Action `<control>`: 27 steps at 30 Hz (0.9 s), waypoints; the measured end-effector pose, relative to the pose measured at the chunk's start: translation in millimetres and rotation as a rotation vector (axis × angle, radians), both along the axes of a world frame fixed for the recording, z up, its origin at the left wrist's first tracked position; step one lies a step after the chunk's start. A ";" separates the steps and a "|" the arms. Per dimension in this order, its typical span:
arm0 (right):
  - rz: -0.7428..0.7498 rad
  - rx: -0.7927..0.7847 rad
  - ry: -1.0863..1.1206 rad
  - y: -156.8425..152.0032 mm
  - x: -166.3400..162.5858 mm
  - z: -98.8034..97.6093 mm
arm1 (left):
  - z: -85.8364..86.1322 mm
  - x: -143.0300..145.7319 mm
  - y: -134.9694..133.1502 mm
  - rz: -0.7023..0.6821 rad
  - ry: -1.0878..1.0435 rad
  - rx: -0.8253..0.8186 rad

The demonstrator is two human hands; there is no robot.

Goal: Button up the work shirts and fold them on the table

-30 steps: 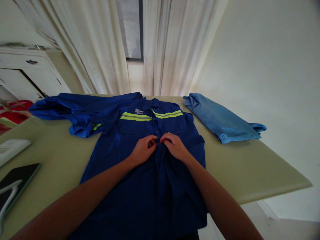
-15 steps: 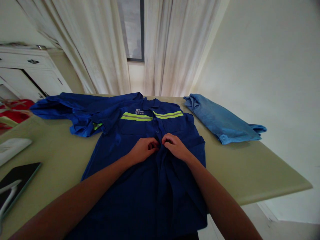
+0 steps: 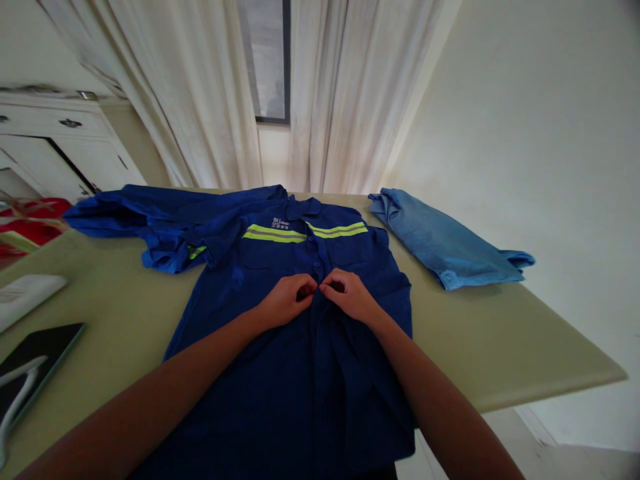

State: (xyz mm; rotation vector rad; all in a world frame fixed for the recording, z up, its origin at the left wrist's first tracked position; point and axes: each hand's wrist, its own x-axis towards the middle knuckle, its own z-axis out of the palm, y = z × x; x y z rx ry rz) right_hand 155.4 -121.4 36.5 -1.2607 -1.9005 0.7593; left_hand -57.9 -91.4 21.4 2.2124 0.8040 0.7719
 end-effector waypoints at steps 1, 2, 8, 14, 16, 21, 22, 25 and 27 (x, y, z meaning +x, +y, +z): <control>0.001 -0.005 -0.006 0.1 -0.1 -0.7 | 1.2 0.0 0.7 -0.013 -0.008 -0.047; 0.001 -0.012 -0.009 0.1 -0.1 -1.2 | 2.3 -0.1 1.3 -0.022 -0.014 -0.083; 0.007 -0.052 0.011 -0.2 1.4 -2.3 | 0.9 -1.1 2.3 -0.019 -0.023 -0.098; 0.118 -0.056 0.044 -0.3 2.4 1.8 | -0.9 -0.5 2.2 0.052 0.049 -0.058; 0.113 -0.058 0.039 -0.4 2.2 1.9 | 0.9 0.1 1.3 0.069 0.074 -0.036; 0.075 -0.070 0.038 0.5 2.5 -3.1 | 2.5 0.6 -0.3 0.075 0.083 0.033; 0.064 -0.076 0.039 0.8 2.7 -4.1 | 1.9 0.4 0.0 0.072 0.069 0.031; 0.026 -0.076 0.013 1.9 3.5 -5.7 | -0.9 -0.2 2.2 0.039 0.006 -0.049; 0.013 -0.045 -0.022 2.3 4.3 -5.5 | -2.1 -0.7 3.8 0.012 -0.040 -0.125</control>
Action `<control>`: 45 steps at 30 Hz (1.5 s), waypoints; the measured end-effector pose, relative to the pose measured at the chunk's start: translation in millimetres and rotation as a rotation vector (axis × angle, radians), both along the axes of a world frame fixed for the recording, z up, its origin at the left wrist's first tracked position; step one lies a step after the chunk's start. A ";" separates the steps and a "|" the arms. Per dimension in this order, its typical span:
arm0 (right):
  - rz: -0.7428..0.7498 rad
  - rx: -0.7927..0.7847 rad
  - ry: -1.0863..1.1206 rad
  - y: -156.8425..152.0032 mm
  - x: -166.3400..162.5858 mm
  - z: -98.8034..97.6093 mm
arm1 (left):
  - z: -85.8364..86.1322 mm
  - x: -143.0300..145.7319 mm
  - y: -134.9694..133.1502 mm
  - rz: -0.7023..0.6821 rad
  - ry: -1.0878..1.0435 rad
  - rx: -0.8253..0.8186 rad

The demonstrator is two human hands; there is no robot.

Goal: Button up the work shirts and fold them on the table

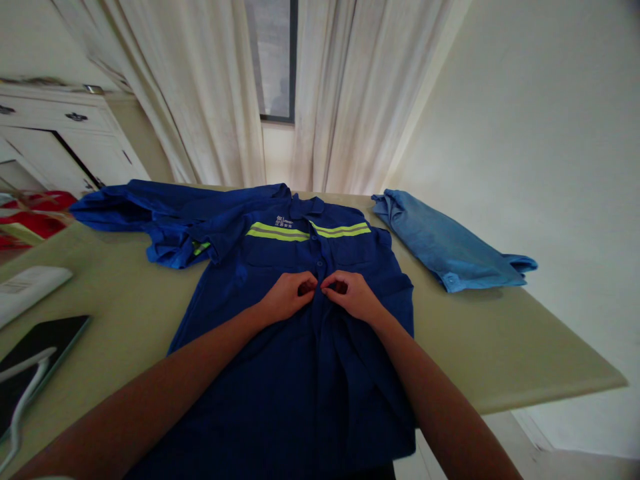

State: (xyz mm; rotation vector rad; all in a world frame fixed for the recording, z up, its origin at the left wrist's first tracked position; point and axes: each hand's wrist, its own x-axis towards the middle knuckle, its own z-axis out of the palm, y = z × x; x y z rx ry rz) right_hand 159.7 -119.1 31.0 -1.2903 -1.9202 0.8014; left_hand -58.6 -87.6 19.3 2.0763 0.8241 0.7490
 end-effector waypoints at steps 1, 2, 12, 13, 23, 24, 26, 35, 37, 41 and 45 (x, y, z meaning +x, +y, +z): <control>0.000 0.020 -0.018 0.1 0.3 0.3 | -0.2 -0.2 0.6 -0.008 -0.024 -0.034; -0.001 0.039 -0.034 0.0 0.5 0.6 | -0.2 -0.5 1.0 -0.014 -0.044 -0.062; 0.001 0.093 -0.104 -4.7 -7.8 3.2 | -2.6 -3.0 8.0 -0.023 -0.133 -0.147; 0.004 0.105 -0.100 -4.8 -7.9 3.5 | -2.9 -3.2 9.3 -0.030 -0.143 -0.185; -0.004 0.191 -0.166 -8.4 -8.1 9.5 | 0.7 0.7 14.2 0.027 -0.113 -0.307; -0.019 0.197 -0.138 -8.8 -8.5 10.4 | 1.1 0.5 15.4 0.035 -0.132 -0.342; -0.061 0.198 -0.067 -9.0 -9.9 10.8 | 1.2 0.0 17.7 0.047 -0.164 -0.413; -0.185 0.008 0.131 -6.2 -18.1 0.5 | -6.7 -2.8 13.6 -0.005 -0.208 -0.207; -0.185 -0.013 0.148 -5.5 -17.2 -0.4 | -3.7 -3.3 10.4 -0.014 -0.158 -0.112; -0.162 -0.096 0.221 -1.2 -13.6 -4.3 | 3.3 -2.5 5.2 -0.021 -0.025 0.068; -0.140 -0.147 0.302 5.0 -11.5 -9.2 | 4.3 -0.7 2.6 0.018 0.047 0.207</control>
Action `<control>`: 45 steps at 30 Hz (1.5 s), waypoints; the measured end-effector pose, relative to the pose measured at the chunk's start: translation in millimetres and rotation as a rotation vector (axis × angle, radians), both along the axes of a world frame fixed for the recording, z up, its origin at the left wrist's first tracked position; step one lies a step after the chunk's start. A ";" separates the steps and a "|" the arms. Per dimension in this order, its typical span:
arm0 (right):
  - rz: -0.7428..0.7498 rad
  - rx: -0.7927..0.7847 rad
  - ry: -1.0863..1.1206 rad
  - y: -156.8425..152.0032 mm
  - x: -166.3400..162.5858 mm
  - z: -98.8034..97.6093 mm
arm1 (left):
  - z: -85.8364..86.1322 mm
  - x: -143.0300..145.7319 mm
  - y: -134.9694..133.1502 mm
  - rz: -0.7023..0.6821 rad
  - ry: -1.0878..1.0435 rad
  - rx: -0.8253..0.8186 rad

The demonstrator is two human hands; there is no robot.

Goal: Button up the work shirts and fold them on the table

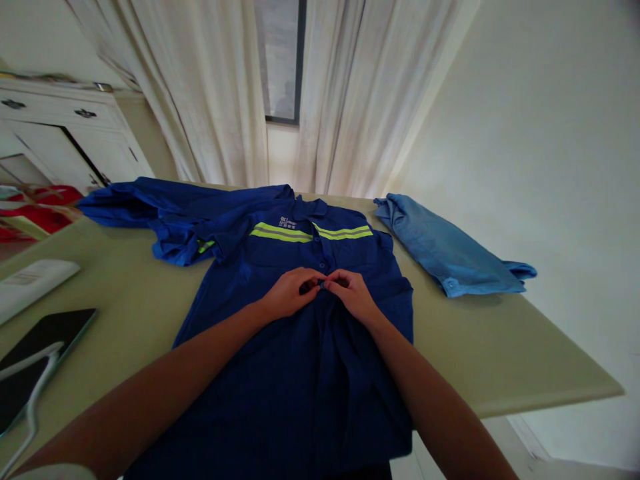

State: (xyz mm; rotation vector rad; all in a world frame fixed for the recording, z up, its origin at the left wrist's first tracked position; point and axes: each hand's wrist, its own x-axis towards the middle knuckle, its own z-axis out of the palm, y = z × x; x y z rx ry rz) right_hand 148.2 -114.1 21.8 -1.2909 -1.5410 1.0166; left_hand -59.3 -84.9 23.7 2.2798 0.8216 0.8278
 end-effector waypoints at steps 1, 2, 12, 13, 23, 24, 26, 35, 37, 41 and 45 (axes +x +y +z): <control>0.002 -0.012 0.014 1.2 0.0 -1.0 | -0.8 0.3 -0.3 0.013 0.021 0.035; 0.003 -0.024 0.024 2.2 -0.1 -2.1 | -2.0 0.5 -0.4 0.028 0.047 0.076; -0.001 0.012 0.043 7.1 0.2 -14.4 | -12.0 0.7 1.5 0.077 0.329 0.348; -0.010 0.015 0.031 7.5 0.7 -14.7 | -11.9 0.7 0.8 0.091 0.352 0.362; -0.006 0.136 -0.196 7.4 0.0 -16.2 | -4.7 4.2 -8.6 0.206 0.390 0.360; -0.005 0.156 -0.257 6.2 -1.2 -14.8 | -4.3 4.7 -8.9 0.223 0.397 0.346; -0.004 0.196 -0.371 2.6 -4.2 -10.0 | -4.8 4.9 -9.7 0.236 0.389 0.308; -0.255 0.162 -0.720 -49.2 -28.6 18.0 | -12.2 -3.2 -37.7 0.261 0.336 0.219; -0.241 0.143 -0.783 -66.6 -38.1 16.0 | -12.3 0.0 -44.6 0.307 0.348 0.192; -0.279 0.202 -0.758 -88.3 -46.3 5.7 | -13.5 9.8 -58.2 0.395 0.339 0.170; -0.304 0.221 -0.561 -91.8 -32.4 5.2 | -15.7 13.7 -68.0 0.393 0.333 0.201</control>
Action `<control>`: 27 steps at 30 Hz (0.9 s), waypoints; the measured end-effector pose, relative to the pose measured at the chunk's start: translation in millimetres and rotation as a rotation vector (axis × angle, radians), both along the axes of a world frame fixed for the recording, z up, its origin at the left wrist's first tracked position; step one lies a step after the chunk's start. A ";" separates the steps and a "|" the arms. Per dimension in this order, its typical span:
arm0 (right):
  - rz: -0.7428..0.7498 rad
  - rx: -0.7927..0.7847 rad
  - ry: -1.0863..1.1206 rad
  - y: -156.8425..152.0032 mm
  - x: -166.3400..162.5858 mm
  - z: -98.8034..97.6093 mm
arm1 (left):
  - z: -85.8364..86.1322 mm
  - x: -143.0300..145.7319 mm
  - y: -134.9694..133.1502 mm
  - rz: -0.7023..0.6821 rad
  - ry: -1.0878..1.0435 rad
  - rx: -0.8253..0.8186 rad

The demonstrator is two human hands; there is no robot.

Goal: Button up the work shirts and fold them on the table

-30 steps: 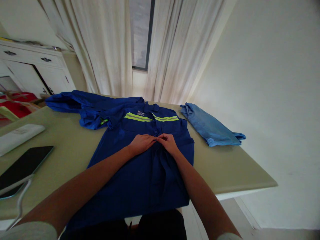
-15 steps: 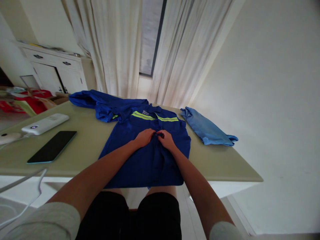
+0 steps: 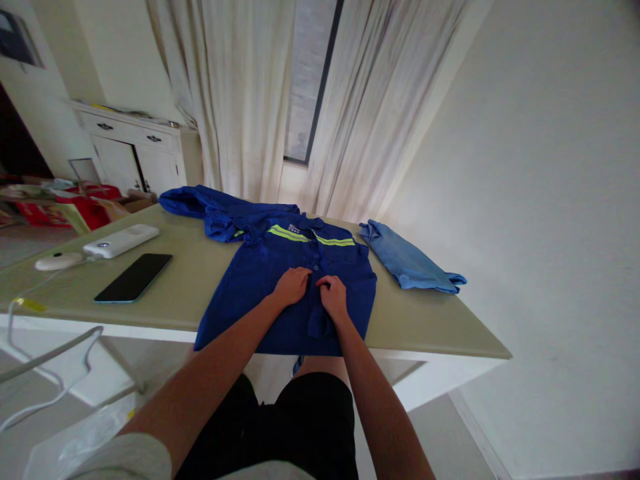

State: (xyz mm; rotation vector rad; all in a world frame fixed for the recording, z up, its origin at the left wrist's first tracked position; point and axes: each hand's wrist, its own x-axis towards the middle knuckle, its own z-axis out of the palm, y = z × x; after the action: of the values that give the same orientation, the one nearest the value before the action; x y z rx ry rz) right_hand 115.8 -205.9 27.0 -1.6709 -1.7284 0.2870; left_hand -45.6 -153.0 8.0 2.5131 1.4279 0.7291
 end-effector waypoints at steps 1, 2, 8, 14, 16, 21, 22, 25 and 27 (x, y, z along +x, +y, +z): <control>-0.007 0.005 0.010 -1.0 4.0 1.0 | 0.0 -0.4 0.0 -0.013 0.011 0.001; -0.022 0.019 0.001 -3.0 7.0 1.5 | 0.4 -1.3 1.0 -0.024 0.024 -0.001; -0.063 0.122 -0.117 -25.6 0.9 -15.0 | 8.3 -4.6 7.8 -0.070 0.061 0.046; -0.093 0.103 -0.011 -23.2 4.2 -25.0 | 12.6 9.1 -13.6 -0.009 0.037 -0.044; -0.098 0.113 -0.005 -22.2 6.0 -23.9 | 11.9 11.0 -22.4 0.001 0.016 -0.021; -0.130 0.091 -0.019 -24.2 1.9 -22.1 | 7.6 2.4 -34.2 -0.110 -0.046 0.046; -0.127 0.092 -0.037 -24.3 1.1 -22.5 | 6.7 0.5 -34.6 -0.124 -0.046 0.048; -0.104 0.133 -0.064 -23.6 1.0 -24.3 | 4.9 -1.9 -33.5 -0.122 -0.057 0.029; -0.083 0.188 -0.040 -23.1 2.1 -25.2 | 4.5 -1.8 -32.2 -0.104 -0.081 -0.002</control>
State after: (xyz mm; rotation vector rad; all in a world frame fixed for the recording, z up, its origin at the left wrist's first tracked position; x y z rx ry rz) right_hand 117.9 -229.0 1.9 -1.6148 -1.6551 0.0512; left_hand -47.5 -185.2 12.5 2.5037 1.2615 0.8001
